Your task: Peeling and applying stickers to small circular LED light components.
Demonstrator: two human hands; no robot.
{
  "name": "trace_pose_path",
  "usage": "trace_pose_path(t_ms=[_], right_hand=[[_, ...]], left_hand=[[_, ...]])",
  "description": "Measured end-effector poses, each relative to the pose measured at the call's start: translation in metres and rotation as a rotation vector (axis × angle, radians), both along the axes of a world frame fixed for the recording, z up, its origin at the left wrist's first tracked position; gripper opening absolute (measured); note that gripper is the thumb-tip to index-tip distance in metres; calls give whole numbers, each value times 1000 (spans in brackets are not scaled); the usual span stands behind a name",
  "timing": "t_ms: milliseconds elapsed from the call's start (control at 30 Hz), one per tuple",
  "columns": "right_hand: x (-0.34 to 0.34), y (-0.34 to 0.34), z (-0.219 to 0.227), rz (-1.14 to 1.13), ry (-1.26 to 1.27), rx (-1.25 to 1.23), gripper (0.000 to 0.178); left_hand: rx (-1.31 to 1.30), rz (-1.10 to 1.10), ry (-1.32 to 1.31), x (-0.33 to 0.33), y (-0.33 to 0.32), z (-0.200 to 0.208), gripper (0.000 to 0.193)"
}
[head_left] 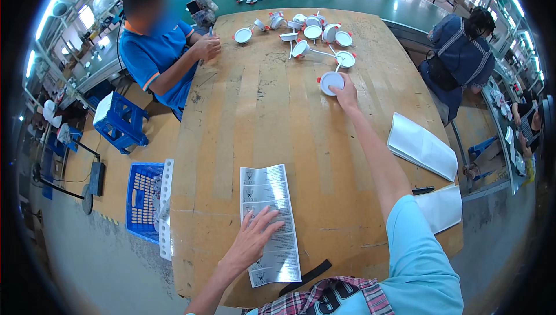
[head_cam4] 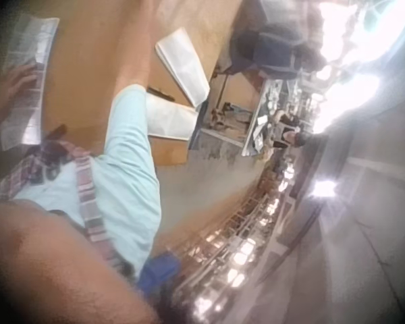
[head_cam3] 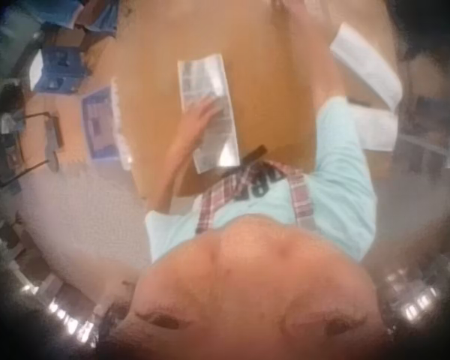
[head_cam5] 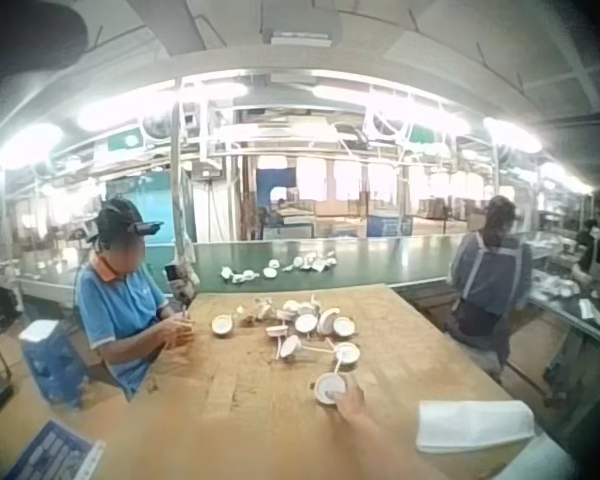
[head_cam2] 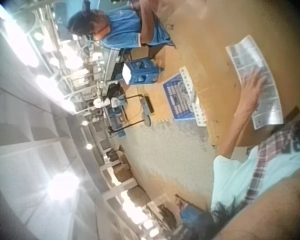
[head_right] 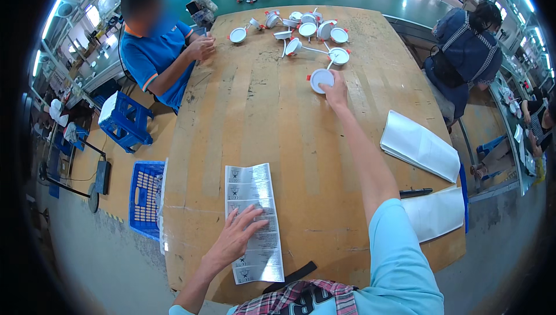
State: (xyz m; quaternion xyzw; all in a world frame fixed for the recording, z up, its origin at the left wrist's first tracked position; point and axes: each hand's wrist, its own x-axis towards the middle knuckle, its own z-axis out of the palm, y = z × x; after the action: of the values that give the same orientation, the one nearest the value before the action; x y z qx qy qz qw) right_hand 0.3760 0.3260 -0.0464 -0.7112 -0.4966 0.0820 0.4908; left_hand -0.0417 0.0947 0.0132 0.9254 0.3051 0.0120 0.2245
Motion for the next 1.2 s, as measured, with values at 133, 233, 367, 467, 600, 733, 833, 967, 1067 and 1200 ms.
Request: trace_pose_path(t_ms=[133,233,367,467,600,733,833,967,1067,1200], right_hand=[[-71,-71,14,168,296,182,47],[-134,-155,38,254,422,204,45],[-178,-253,51,298,459,144,43],[-189,-296,54,379,304,-65,42],[-168,-321,52,599,631,2,34],[-148,-307,51,477,998,47,30],[-153,-289,57,474,1029,27,32],[-150,-276,57,538,963,97,34],[-151,-272,46,628,955,106,32],[-158,-277,54,759,1081,76,28]], left_hand=[[-187,223,-253,4,-4,5,50],[-585,467,-749,23,-9,15,58],[-186,516,-792,64,-2,30,64],[-413,369,-604,75,-4,45,65],[-392,279,-677,80,-18,32,45],[-544,251,-677,82,-23,29,33],[-452,141,-690,88,-22,10,26],[-252,-3,-623,93,-19,-4,22],[-572,108,-771,86,-22,-3,31],[-692,351,-781,100,-27,4,44]])
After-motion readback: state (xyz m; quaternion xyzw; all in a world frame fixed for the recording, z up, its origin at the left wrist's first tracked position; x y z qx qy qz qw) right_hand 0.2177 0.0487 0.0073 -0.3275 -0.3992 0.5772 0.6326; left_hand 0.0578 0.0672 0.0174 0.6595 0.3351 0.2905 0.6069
